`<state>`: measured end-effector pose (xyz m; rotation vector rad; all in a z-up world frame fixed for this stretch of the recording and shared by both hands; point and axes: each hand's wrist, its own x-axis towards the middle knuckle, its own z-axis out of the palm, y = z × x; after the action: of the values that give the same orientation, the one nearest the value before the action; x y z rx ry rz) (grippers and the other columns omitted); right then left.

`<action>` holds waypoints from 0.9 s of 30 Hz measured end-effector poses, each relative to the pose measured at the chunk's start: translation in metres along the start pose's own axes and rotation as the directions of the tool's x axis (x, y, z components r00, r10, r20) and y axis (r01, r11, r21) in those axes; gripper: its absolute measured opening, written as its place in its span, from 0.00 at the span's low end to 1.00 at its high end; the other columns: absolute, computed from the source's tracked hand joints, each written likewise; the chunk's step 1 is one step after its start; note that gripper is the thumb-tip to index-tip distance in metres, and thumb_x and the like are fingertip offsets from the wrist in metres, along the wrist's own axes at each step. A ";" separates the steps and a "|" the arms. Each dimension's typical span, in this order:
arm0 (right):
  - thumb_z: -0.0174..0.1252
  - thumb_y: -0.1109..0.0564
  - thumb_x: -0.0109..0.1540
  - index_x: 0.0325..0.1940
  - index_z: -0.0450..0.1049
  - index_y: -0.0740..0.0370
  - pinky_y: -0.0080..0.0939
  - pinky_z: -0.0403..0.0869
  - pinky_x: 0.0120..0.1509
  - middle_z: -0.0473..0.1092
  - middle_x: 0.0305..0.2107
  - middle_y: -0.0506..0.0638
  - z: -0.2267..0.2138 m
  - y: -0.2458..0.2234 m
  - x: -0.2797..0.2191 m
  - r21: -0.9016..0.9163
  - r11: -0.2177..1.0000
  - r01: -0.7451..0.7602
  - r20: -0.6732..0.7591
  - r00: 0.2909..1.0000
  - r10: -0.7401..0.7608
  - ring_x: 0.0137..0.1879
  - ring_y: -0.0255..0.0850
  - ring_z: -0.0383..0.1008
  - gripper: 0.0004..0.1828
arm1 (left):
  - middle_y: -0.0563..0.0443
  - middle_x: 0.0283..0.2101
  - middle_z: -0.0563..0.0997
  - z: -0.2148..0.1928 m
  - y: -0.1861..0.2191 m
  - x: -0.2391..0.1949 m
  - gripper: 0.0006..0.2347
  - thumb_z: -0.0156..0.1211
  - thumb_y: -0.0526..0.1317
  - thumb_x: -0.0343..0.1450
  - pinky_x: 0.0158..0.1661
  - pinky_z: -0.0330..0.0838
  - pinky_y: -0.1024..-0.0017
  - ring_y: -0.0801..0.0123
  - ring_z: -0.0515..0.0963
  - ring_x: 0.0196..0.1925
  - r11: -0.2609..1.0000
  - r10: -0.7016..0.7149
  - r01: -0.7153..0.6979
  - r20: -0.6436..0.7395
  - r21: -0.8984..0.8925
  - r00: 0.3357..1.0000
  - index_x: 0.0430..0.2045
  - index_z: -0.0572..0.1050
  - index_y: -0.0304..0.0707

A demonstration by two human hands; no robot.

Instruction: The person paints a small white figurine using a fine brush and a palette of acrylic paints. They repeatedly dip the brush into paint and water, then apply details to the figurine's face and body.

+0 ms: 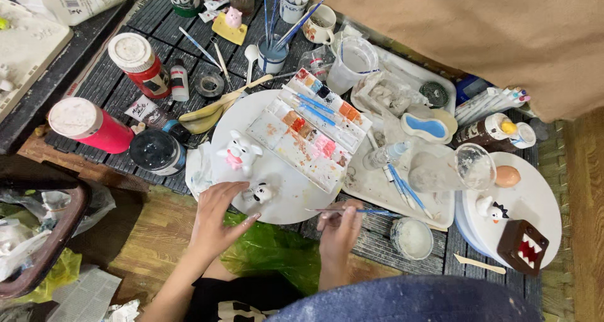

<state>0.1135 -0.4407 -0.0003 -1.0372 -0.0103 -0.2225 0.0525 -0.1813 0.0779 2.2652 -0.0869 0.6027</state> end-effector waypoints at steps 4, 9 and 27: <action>0.41 0.52 0.75 0.47 0.63 0.60 0.35 0.69 0.28 0.71 0.27 0.54 0.012 0.001 -0.005 -0.001 0.999 -0.042 0.070 0.997 0.042 0.24 0.37 0.68 0.10 | 0.46 0.52 0.80 0.000 0.000 0.006 0.26 0.74 0.44 0.60 0.57 0.64 0.58 0.54 0.75 0.57 1.000 -0.021 0.021 0.032 0.005 0.999 0.53 0.74 0.38; 0.43 0.55 0.72 0.50 0.61 0.62 0.37 0.70 0.30 0.70 0.42 0.59 0.021 0.006 -0.005 -0.043 0.999 -0.009 0.031 0.999 0.011 0.27 0.39 0.69 0.08 | 0.48 0.52 0.80 0.004 -0.001 0.011 0.26 0.74 0.45 0.60 0.55 0.64 0.58 0.56 0.76 0.55 0.999 -0.027 0.026 0.036 0.034 0.999 0.53 0.75 0.38; 0.45 0.56 0.74 0.48 0.63 0.60 0.37 0.72 0.36 0.72 0.36 0.56 0.014 0.014 -0.007 -0.148 0.989 -0.027 -0.029 0.999 0.023 0.32 0.38 0.71 0.05 | 0.53 0.52 0.80 0.015 -0.003 0.008 0.24 0.73 0.47 0.61 0.51 0.60 0.61 0.62 0.76 0.52 0.996 0.028 -0.033 0.054 0.082 0.998 0.51 0.77 0.41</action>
<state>0.1107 -0.4203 -0.0059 -1.1816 0.0442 -0.2171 0.0663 -0.1889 0.0702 2.3647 -0.1250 0.5720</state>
